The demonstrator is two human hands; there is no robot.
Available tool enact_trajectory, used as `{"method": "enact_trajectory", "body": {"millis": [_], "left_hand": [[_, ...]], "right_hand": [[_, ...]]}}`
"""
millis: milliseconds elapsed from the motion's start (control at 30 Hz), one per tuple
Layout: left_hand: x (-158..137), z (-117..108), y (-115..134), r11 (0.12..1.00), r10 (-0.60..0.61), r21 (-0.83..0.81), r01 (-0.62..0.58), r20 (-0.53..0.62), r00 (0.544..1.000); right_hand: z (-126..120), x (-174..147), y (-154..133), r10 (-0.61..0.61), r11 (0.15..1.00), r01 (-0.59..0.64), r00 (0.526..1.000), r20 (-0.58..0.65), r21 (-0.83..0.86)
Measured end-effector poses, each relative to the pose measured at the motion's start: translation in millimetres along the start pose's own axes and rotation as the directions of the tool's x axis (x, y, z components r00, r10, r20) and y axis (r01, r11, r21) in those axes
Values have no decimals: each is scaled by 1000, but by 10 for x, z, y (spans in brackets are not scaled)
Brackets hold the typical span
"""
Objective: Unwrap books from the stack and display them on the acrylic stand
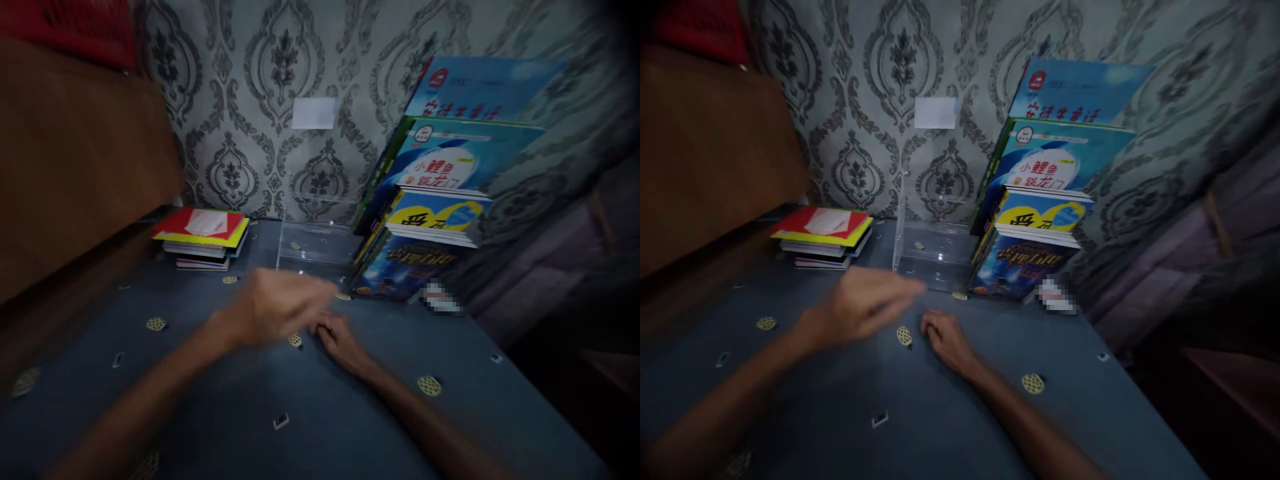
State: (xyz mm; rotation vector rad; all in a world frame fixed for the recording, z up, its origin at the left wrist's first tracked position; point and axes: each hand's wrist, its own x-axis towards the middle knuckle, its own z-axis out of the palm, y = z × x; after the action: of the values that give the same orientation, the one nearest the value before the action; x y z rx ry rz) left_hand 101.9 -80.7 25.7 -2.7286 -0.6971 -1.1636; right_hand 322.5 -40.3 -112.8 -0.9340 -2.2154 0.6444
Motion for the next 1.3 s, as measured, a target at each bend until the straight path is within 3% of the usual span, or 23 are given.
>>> {"method": "enact_trajectory", "body": {"millis": [33, 67, 133, 167, 300, 400, 567, 667, 967, 1133, 1300], "left_hand": [[-44, -41, -249, 984, -162, 57, 167, -85, 983], [-107, -84, -491, 939, -307, 108, 326, -161, 938], [-285, -154, -920, 776, -512, 254, 577, -281, 812], [-391, -175, -1096, 684, -574, 338, 647, -299, 763], [-775, -185, -1542, 347, -794, 571, 745, -244, 556], [-880, -198, -1719, 270, -857, 646, 714, -177, 484], [-816, -305, -1884, 360, -885, 689, 629, 41, 463], [-800, -346, -1847, 378, -880, 706, 600, 72, 470], [-932, -394, -1546, 442, -787, 756, 482, 69, 613], [-974, -430, -1439, 443, -762, 789, 425, 82, 642], [-957, -442, -1367, 458, -705, 845, 278, 154, 693]], "right_hand": [[-3, 5, 0, -7, 1000, 7, 1000, 6, 10], [-8, 9, -1, -11, 1000, 11, 1000, 11, 15], [-19, 13, -4, -9, 1000, 8, 1000, 16, 14], [-23, 14, -5, -5, 1000, 4, 1000, 20, 13], [-23, 18, 5, 2, 1000, -2, 1000, 28, 13], [-17, 25, 9, 15, 1000, -15, 1000, 26, 12], [-33, 31, -21, 38, 999, -39, 999, 35, 35], [-49, 30, -43, 49, 998, -50, 998, 36, 34], [-61, 37, -52, 63, 998, -64, 996, 57, 20], [-55, 30, -57, 51, 999, -51, 998, 43, 9], [-46, 25, -30, 33, 999, -34, 999, 34, 15]]}}
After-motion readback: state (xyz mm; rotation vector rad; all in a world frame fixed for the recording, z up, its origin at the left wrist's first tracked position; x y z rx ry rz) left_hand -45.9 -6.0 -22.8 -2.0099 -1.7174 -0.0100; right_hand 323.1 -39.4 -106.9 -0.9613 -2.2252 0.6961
